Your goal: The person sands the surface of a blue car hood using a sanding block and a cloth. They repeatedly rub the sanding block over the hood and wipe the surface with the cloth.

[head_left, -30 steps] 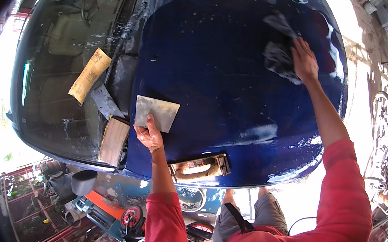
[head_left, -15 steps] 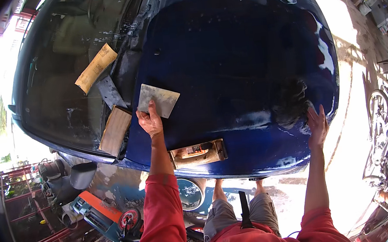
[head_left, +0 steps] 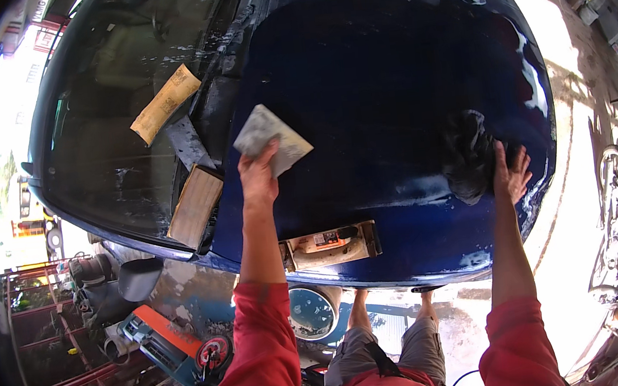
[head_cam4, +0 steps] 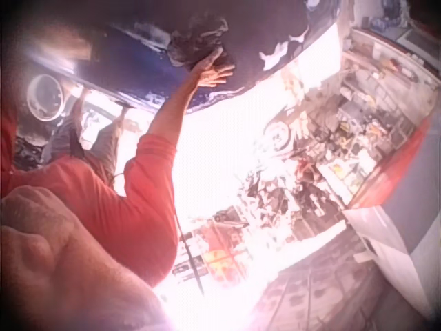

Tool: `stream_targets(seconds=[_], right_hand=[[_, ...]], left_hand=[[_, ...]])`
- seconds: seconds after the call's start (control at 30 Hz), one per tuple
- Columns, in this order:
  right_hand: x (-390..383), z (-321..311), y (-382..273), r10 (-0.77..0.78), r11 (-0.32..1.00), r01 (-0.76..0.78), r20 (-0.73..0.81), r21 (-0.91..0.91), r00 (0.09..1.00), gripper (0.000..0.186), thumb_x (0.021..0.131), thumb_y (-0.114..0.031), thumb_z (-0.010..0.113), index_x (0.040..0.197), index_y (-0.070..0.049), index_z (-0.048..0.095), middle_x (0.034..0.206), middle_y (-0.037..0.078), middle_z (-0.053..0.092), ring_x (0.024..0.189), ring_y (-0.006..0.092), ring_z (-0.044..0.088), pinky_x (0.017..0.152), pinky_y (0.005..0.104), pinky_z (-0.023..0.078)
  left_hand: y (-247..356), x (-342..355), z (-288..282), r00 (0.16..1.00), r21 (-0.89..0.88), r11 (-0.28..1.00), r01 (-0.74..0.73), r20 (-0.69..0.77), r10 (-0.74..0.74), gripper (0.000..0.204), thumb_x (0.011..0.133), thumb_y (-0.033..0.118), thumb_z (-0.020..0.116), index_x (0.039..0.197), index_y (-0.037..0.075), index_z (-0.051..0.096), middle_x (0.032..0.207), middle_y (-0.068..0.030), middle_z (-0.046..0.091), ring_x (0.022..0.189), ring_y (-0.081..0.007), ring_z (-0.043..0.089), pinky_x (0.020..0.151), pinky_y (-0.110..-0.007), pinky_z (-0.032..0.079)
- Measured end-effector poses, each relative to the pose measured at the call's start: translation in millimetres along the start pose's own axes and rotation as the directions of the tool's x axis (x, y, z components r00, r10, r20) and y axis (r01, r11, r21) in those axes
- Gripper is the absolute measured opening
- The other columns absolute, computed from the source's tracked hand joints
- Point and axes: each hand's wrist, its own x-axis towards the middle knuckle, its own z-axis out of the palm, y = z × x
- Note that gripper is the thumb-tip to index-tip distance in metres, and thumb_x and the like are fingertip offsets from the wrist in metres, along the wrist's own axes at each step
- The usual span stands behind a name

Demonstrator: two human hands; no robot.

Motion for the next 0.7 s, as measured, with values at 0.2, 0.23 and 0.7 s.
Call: stream_targets(seconds=[0.2, 0.23, 0.7], right_hand=[[27, 16, 13, 0.248, 0.969, -0.248, -0.046, 0.0, 0.968, 0.114, 0.083, -0.1, 0.033, 0.17, -0.028, 0.02, 0.177, 0.019, 0.008, 0.165, 0.0343, 0.004, 0.121, 0.0764, 0.008], [28, 20, 11, 0.274, 0.961, -0.275, -0.054, -0.006, 0.96, 0.113, 0.084, -0.099, 0.031, 0.171, -0.028, 0.019, 0.177, 0.019, 0.008, 0.165, 0.0347, 0.003, 0.122, 0.0759, 0.008], [22, 21, 5, 0.268, 0.957, -0.275, -0.074, -0.094, 0.96, 0.11, 0.087, -0.097, 0.028, 0.171, -0.026, 0.019, 0.177, 0.019, 0.011, 0.164, 0.0373, 0.005, 0.121, 0.0765, 0.013]], left_hand=[[29, 93, 56, 0.995, 0.406, 0.909, 0.093, -0.067, -0.072, 0.05, 0.083, 0.007, 0.081, 0.13, 0.0, 0.063, 0.116, -0.0135, 0.072, 0.101, -0.0287, 0.075, 0.079, -0.046, 0.064], [34, 106, 56, 0.992, 0.445, 0.889, 0.107, -0.103, -0.068, 0.051, 0.082, 0.007, 0.08, 0.129, 0.0, 0.063, 0.117, -0.0134, 0.072, 0.101, -0.029, 0.075, 0.08, -0.046, 0.064], [46, 234, 199, 0.971, 0.801, 0.57, -0.18, 0.052, 0.234, 0.043, 0.08, 0.011, 0.074, 0.121, 0.0, 0.069, 0.117, -0.0205, 0.075, 0.103, -0.0371, 0.077, 0.072, -0.047, 0.069]])
